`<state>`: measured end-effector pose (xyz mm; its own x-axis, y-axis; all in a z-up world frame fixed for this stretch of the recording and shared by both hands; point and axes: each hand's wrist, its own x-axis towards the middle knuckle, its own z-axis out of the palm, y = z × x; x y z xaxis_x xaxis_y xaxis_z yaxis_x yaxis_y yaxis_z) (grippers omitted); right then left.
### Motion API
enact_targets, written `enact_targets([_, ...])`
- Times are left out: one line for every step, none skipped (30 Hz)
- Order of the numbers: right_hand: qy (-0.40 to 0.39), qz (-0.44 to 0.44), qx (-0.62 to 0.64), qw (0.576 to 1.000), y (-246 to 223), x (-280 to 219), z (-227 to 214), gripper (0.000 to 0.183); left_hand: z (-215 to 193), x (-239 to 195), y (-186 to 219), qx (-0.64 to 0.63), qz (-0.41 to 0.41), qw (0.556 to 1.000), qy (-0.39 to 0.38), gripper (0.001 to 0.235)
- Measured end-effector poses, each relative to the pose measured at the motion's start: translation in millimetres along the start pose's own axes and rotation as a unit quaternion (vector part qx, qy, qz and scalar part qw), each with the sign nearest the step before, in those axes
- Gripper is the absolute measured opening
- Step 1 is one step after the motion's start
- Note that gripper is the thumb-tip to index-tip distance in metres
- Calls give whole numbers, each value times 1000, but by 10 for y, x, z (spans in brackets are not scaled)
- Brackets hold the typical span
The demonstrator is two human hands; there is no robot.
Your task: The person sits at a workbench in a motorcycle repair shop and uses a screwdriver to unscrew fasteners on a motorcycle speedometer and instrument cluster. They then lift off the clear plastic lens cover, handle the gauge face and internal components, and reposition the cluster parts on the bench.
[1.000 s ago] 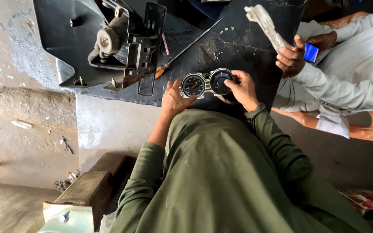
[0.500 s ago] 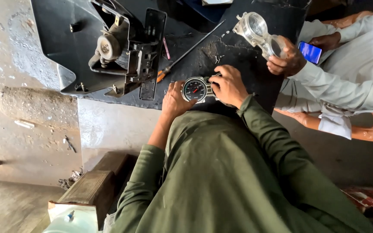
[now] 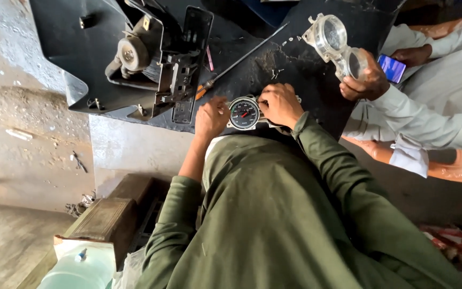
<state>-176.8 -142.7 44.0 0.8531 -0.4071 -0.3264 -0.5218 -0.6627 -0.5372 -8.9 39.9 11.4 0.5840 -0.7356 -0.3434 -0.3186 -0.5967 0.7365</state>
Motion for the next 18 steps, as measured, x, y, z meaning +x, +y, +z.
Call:
enact_targets([-2,2,0,1000,20,12,-8,13,-14,29,11,-1,-1,1000,-2,31])
enact_targets([1,6,5,1000,39,22,-18,14,-29,57,23,2,0,1000,13,27])
enact_targets([2,9,12,1000,49,35,-16,14,-52,75,26,6,-1,1000,29,25])
enact_targets([0,10,13,1000,84,66,-18,14,-86,92,50,7,-3,1000,27,25])
enact_targets([-10,6,13,1000,109,86,-13,15,-126,96,71,-10,-12,1000,14,25])
enact_targets([-19,2,13,1000,134,102,-6,15,-164,99,91,-28,-20,999,1,25])
enact_targets([-22,4,15,1000,120,100,-37,15,-177,92,78,-27,-22,999,-2,25])
enact_targets([-27,2,18,999,102,97,-69,16,-191,83,65,-54,-3,998,-11,25])
enact_targets([-32,-1,20,999,94,113,-116,17,-202,92,58,-82,16,996,-17,26])
enact_targets([-34,-1,20,999,112,88,-142,17,-178,71,17,-84,15,996,-18,26])
enact_targets([-3,-11,37,999,124,71,-159,18,-164,52,-30,-64,16,998,-6,22])
enact_targets([27,-22,54,998,133,51,-176,20,-152,30,-78,-44,18,999,5,17])
enact_targets([25,-23,55,998,138,-3,-209,20,-170,-14,-80,-44,15,999,6,17])
enact_targets([65,-21,79,995,140,-60,-241,20,-188,-62,-82,-59,21,998,-3,19])
enact_targets([107,-19,102,989,148,-118,-274,21,-202,-103,-82,-73,28,997,-12,22])
enact_targets([106,-20,102,989,160,-183,-291,21,-191,-148,-97,-74,27,997,-11,22])
enact_targets([123,-2,113,986,174,-245,-312,23,-181,-175,-108,-78,17,997,-15,22])
enact_targets([139,16,123,982,190,-312,-338,26,-169,-206,-114,-82,6,996,-19,22])
